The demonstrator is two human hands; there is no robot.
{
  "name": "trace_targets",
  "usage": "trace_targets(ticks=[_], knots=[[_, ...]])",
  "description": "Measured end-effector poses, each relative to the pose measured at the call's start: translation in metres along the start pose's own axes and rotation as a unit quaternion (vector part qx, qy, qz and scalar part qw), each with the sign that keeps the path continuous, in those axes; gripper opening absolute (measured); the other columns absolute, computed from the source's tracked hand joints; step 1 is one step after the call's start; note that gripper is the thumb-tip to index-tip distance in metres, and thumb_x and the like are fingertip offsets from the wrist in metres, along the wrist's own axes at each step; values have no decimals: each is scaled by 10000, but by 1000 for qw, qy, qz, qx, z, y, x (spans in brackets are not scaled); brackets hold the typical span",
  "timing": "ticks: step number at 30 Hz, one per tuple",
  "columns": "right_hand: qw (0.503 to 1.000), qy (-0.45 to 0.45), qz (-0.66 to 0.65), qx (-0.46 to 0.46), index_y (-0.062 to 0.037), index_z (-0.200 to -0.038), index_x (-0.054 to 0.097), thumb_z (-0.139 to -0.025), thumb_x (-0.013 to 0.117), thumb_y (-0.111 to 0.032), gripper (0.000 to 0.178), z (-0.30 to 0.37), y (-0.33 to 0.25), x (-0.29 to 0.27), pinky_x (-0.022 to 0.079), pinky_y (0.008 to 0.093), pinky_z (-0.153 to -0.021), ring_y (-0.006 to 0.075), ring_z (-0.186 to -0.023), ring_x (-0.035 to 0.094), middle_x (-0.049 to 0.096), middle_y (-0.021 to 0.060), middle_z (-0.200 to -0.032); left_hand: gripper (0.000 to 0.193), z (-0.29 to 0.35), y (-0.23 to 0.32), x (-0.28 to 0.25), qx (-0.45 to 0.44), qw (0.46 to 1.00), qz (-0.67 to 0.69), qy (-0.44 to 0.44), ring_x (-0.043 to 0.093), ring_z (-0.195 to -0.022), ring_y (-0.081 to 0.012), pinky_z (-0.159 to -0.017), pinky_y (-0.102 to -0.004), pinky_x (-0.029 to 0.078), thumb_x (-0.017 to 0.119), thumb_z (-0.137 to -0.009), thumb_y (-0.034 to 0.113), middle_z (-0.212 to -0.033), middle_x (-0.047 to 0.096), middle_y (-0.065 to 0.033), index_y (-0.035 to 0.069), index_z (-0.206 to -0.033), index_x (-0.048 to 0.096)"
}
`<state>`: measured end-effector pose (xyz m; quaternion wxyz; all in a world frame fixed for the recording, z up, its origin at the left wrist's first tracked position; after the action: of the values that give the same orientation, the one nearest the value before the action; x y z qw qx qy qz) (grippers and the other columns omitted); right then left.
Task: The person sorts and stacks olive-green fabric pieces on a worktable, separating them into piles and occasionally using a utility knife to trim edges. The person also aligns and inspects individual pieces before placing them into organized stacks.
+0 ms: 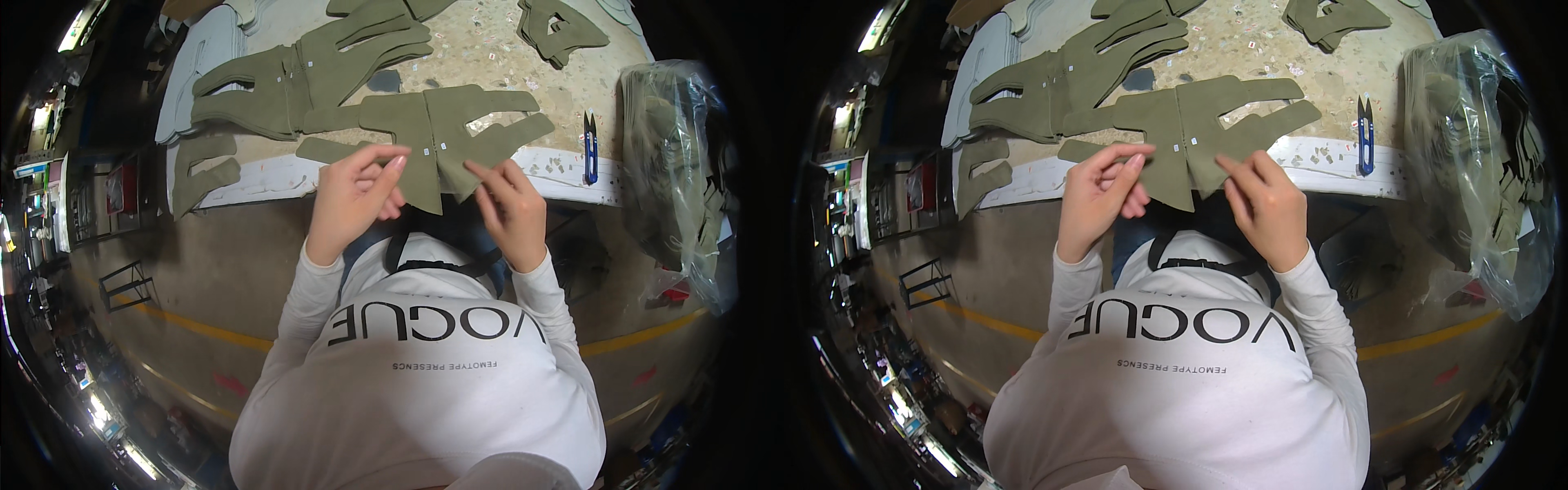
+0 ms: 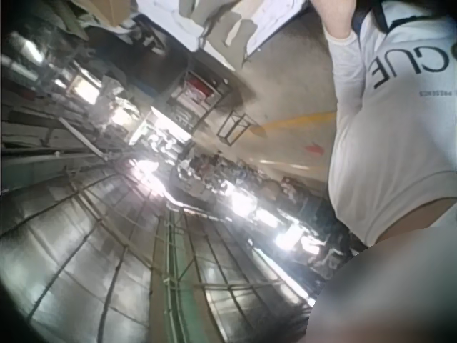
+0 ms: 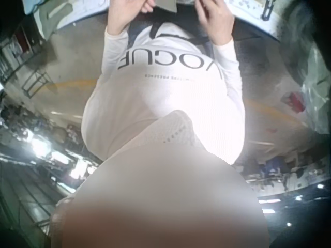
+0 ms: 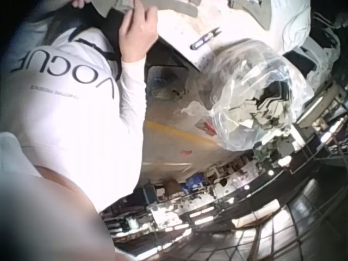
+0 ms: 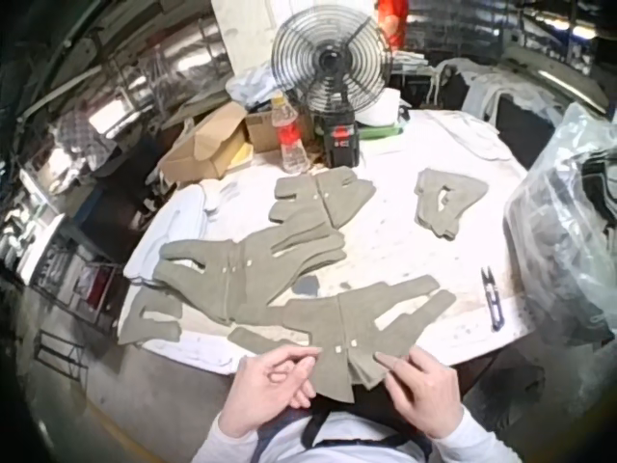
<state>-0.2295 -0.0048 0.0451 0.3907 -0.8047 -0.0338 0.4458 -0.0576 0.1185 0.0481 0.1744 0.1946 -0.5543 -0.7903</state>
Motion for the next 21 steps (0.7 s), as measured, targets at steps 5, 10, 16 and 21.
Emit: trace_targets(ticks=[5,10,16,21], knots=[[995,84,-50,16,-73,-1111,708,-810,674,7,313,9,-7,-8,444,278,-541,168,-576,541,528,71,-762,332,-25,9,40,122,992,33,9,668,-720,-134,-631,-240,543,582,-988,200,-994,651,-121,47,-1282,581],[990,4,-115,80,-33,-1118,669,-820,719,-29,302,29,-9,0,451,244,-545,82,-591,538,572,37,-708,381,-21,25,46,286,939,-187,37,641,-734,-223,-663,-312,537,657,-835,71,-1195,603,-145,42,-1212,616],[915,-45,-361,174,-17,-1189,496,-935,590,-18,271,28,4,33,529,237,-702,98,-774,659,693,102,-825,444,-7,25,-31,204,961,-183,26,622,-899,-132,-668,-242,519,584,-806,6,-1279,595,-87,97,-1236,643],[851,-77,-462,237,-18,-1306,455,-969,518,-5,343,9,0,41,541,264,-782,130,-849,665,697,99,-927,472,0,4,-106,175,967,-161,95,543,-935,-59,-711,-188,450,557,-790,-41,-1223,604,-19,96,-1232,652]])
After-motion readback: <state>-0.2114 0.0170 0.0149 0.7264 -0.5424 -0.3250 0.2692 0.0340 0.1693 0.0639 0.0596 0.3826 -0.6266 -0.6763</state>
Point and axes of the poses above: each hand's wrist, its own z-axis away from the middle knuckle, its own x-axis out of the palm, y = z × x, the point moved 5 cm from there along -z, towards the middle knuckle
